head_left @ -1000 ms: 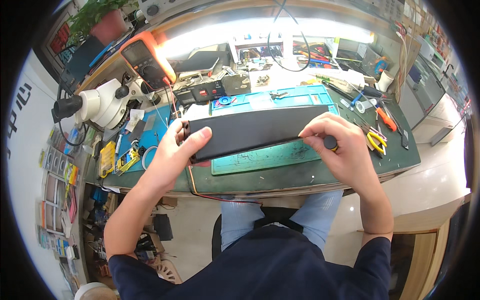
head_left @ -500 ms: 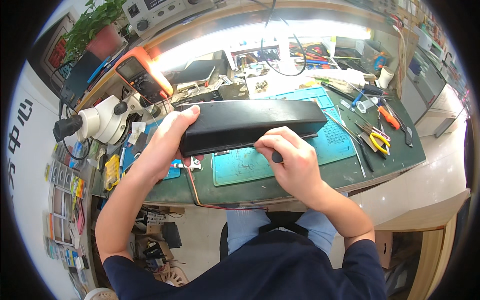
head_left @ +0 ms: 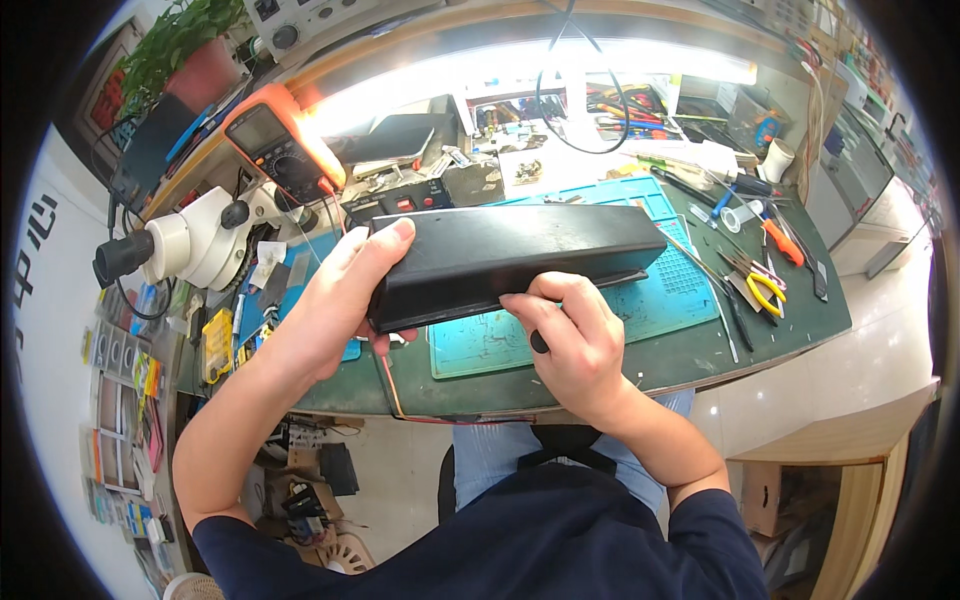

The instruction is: The person uses a yellow-handled screwdriver to remove multiple screws from the casing of a black rectangular electronic device. They systematically unscrew fasteners from the sides and ends of the device, placing the removed screws into a small container on the workbench. The person rotates the device to access different screw locations throughout the process.

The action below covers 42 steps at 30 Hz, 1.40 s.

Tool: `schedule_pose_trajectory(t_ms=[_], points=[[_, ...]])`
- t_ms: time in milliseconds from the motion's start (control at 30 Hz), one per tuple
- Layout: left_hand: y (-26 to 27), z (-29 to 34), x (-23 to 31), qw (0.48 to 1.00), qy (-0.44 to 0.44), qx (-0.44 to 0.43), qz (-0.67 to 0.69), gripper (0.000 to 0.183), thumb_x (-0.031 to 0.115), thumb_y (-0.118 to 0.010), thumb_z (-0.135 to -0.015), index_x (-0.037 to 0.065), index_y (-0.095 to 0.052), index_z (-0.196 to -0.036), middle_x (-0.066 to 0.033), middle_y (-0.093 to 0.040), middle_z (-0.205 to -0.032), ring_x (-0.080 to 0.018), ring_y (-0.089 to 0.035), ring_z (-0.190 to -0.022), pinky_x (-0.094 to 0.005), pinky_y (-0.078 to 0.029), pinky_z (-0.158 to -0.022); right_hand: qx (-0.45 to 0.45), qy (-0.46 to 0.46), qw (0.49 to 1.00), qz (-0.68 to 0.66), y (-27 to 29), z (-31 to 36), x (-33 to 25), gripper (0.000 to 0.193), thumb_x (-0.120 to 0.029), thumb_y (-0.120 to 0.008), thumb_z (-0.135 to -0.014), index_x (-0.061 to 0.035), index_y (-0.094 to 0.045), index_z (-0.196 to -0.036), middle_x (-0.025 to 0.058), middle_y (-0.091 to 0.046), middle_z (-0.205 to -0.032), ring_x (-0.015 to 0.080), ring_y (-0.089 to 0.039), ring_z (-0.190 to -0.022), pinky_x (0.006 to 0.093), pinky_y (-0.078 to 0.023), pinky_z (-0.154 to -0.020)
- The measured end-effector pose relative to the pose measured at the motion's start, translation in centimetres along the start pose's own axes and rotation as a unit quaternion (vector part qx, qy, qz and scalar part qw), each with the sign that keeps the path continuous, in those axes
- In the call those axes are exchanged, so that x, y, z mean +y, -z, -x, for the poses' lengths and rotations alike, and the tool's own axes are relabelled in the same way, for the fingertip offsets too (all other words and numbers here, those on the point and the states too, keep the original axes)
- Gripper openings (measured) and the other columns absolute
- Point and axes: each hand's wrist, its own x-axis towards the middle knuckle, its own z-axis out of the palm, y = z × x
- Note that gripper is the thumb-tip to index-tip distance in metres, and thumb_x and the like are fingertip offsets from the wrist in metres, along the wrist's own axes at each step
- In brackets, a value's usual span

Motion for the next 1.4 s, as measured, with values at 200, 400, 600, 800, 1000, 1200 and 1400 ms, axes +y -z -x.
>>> schedule_pose_trajectory(t_ms=[200, 400, 600, 800, 1000, 1200, 1400], points=[[0.2, 0.0, -0.2, 1.000, 0.004, -0.004, 0.003, 0.066, 0.062, -0.057, -0.098, 0.003, -0.051, -0.128, -0.0073, -0.063, -0.093, -0.0127, -0.065, -0.067, -0.0247, -0.046, -0.048, -0.013, 0.000, 1.000, 0.014, 0.1, -0.2, -0.8, 0.030, 0.004, -0.072, -0.064, 0.0008, -0.073, -0.094, 0.0076, -0.060, -0.092, 0.0227, -0.063, -0.076, 0.0323, -0.054, -0.062], [0.2, 0.0, -0.2, 1.000, 0.011, -0.002, 0.002, 0.064, 0.061, -0.056, -0.099, 0.004, -0.051, -0.126, -0.0073, -0.063, -0.093, -0.0132, -0.065, -0.067, -0.0253, -0.047, -0.049, -0.036, -0.035, 0.999, 0.002, 0.5, -0.9, -0.9, 0.025, 0.004, -0.070, -0.067, -0.0034, -0.073, -0.091, 0.0062, -0.062, -0.088, 0.0230, -0.064, -0.078, 0.0337, -0.055, -0.066], [0.1, 0.0, -0.3, 1.000, 0.010, 0.000, 0.002, 0.064, 0.061, -0.057, -0.098, 0.003, -0.051, -0.124, -0.0081, -0.063, -0.090, -0.0133, -0.065, -0.067, -0.0258, -0.047, -0.049, -0.065, -0.060, 0.996, -0.013, 1.1, -1.4, -1.0, 0.023, 0.004, -0.069, -0.070, -0.0047, -0.071, -0.091, 0.0066, -0.064, -0.090, 0.0249, -0.066, -0.082, 0.0356, -0.056, -0.071], [0.2, 0.0, -0.5, 1.000, 0.005, 0.001, 0.010, 0.063, 0.061, -0.057, -0.099, 0.002, -0.052, -0.122, -0.0083, -0.063, -0.090, -0.0128, -0.064, -0.066, -0.0254, -0.047, -0.049, -0.065, -0.078, 0.995, -0.007, 0.8, -1.1, -1.3, 0.024, 0.006, -0.077, -0.068, -0.0043, -0.073, -0.089, 0.0064, -0.066, -0.090, 0.0247, -0.067, -0.082, 0.0351, -0.056, -0.070], [0.5, -0.4, -0.5, 1.000, 0.008, -0.018, 0.014, 0.062, 0.060, -0.056, -0.099, 0.002, -0.054, -0.121, -0.0077, -0.063, -0.090, -0.0127, -0.065, -0.067, -0.0252, -0.046, -0.049, -0.024, -0.051, 0.998, -0.017, -0.2, 0.2, -0.5, 0.031, 0.007, -0.071, -0.066, -0.0053, -0.075, -0.095, 0.0050, -0.066, -0.093, 0.0237, -0.065, -0.082, 0.0338, -0.056, -0.069], [0.5, -0.6, -0.5, 1.000, 0.008, -0.006, 0.027, 0.060, 0.059, -0.054, -0.100, 0.004, -0.055, -0.123, -0.0068, -0.063, -0.090, -0.0126, -0.064, -0.066, -0.0253, -0.047, -0.049, -0.003, -0.050, 0.998, -0.035, -0.9, 0.8, -0.3, 0.029, 0.006, -0.079, -0.068, -0.0037, -0.074, -0.095, 0.0060, -0.067, -0.093, 0.0247, -0.066, -0.081, 0.0348, -0.055, -0.069], [0.4, -0.5, -0.4, 1.000, 0.011, -0.013, 0.018, 0.061, 0.060, -0.053, -0.100, 0.003, -0.055, -0.121, -0.0071, -0.063, -0.090, -0.0125, -0.064, -0.065, -0.0251, -0.047, -0.049, 0.000, -0.082, 0.994, -0.073, -1.1, 0.5, -0.4, 0.023, 0.005, -0.083, -0.074, -0.0025, -0.071, -0.092, 0.0085, -0.068, -0.092, 0.0260, -0.067, -0.081, 0.0351, -0.055, -0.069]])
